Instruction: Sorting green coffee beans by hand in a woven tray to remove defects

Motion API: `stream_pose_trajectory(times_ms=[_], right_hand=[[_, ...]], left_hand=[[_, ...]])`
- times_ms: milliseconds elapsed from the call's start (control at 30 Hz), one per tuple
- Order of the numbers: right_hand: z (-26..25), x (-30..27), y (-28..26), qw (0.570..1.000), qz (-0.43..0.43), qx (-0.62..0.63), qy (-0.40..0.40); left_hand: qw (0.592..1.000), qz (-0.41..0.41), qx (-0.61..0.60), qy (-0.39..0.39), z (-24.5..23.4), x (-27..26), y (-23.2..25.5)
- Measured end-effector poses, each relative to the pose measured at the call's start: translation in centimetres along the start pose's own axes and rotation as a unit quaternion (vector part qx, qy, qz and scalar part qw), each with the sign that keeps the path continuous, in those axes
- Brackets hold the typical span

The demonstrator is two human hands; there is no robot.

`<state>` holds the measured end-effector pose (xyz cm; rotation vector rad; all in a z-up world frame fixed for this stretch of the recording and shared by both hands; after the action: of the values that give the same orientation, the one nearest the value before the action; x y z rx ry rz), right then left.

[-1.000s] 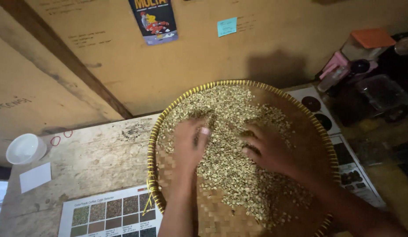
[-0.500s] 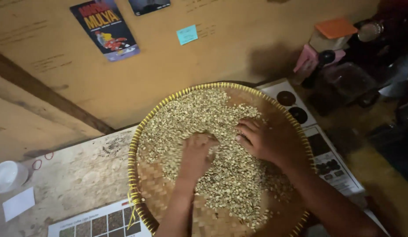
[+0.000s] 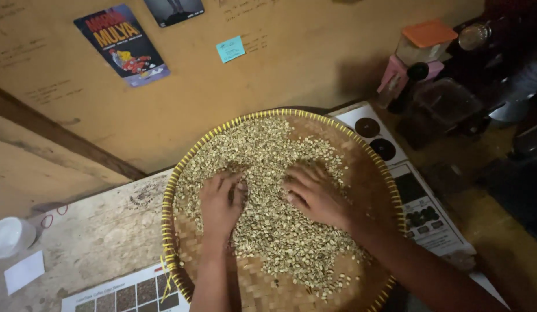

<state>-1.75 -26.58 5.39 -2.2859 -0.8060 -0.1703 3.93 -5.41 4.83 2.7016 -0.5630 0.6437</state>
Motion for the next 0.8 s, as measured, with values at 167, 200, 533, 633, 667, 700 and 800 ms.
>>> stream_pose_trajectory(times_ms=[167,200,533,633,667,700,800], right_hand=[[1.7,-0.5,1.1,0.995,0.067,-0.049,-0.055],[1.4,-0.4,0.9,0.995,0.067,-0.051,-0.055],[3.3,-3.4,-6.5,0.988,-0.112,-0.021,-0.102],[3.1,-3.9,-7.2,0.981,-0.17,-0.051,-0.077],[2.7,-4.0,-6.8,0.979,-0.196,-0.058,-0.008],[2.3,-4.1,-7.2,0.979,-0.195,-0.056,-0.01],[3.0,-4.8,-7.6,0.988,-0.127,-0.078,-0.048]], left_hand=[[0.999,-0.009,-0.002,0.051,-0.1,-0.2,-1.1],[0.999,-0.009,-0.002,0.053,-0.3,-0.1,-1.0],[0.997,-0.047,-0.012,-0.059,0.9,-0.4,-2.0],[0.998,-0.031,-0.021,-0.054,2.0,-0.4,-2.6],[0.999,-0.02,-0.018,-0.036,2.4,-0.6,-2.8],[0.999,-0.023,-0.017,-0.038,2.5,-0.6,-2.9],[0.999,-0.023,-0.021,-0.042,2.4,-0.7,-2.7]])
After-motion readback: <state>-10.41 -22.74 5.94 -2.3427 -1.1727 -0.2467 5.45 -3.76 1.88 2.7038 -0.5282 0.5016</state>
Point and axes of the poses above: each hand's wrist, its own x-axis towards the middle knuckle, its own z-axis out of the palm, y = z × x, the point moved 7 cm from there along x, towards the middle knuckle, and after that the axes turned 13 degrees about x, right-handed, at the moved point
